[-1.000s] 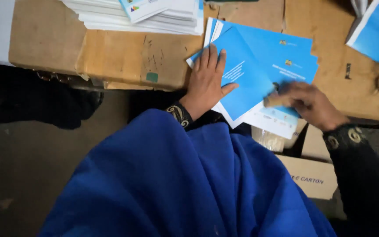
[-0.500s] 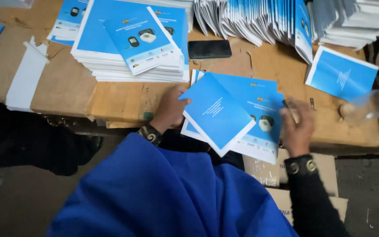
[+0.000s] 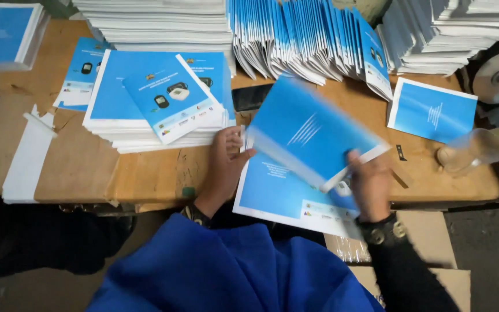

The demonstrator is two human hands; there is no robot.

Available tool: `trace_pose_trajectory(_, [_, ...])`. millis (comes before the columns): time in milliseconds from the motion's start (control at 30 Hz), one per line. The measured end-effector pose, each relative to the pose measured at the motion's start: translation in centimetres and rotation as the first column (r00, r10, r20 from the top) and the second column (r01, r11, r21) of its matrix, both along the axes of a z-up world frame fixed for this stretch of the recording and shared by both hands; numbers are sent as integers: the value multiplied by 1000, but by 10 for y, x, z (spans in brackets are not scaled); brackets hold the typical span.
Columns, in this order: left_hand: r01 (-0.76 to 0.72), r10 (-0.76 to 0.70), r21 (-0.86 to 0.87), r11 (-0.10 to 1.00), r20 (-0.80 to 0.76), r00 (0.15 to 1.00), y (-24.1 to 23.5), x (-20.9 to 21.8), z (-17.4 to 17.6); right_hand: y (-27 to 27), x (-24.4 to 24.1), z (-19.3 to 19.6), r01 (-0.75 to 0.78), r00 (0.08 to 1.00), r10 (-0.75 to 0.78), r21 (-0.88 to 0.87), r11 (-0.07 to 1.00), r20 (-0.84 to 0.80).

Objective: Manually folding printed paper sheets into booklets and stacking them on a table.

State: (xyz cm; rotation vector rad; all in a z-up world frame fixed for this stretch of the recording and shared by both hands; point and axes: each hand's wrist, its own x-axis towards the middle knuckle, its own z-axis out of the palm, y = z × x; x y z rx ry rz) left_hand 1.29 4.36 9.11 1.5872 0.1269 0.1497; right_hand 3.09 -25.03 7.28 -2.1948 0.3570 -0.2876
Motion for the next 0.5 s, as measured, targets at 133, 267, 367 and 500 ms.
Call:
trace_pose_trajectory(133, [31, -47, 351, 936, 37, 998, 18, 2, -34, -83, 102, -25, 352, 875, 110, -775, 524, 472])
trace_pose_trajectory(267, [120, -289, 600, 791, 194, 937, 25, -10, -62, -52, 187, 39, -194, 449, 222, -148, 970, 866])
trace_pose_trajectory(367, [147, -424, 692, 707, 248, 871, 25, -20, -78, -95, 252, -49, -251, 635, 300, -177, 952, 712])
trace_pose_trajectory(500, [170, -517, 739, 652, 270, 812, 23, -32, -84, -93, 226, -94, -256, 896, 314, -214, 943, 312])
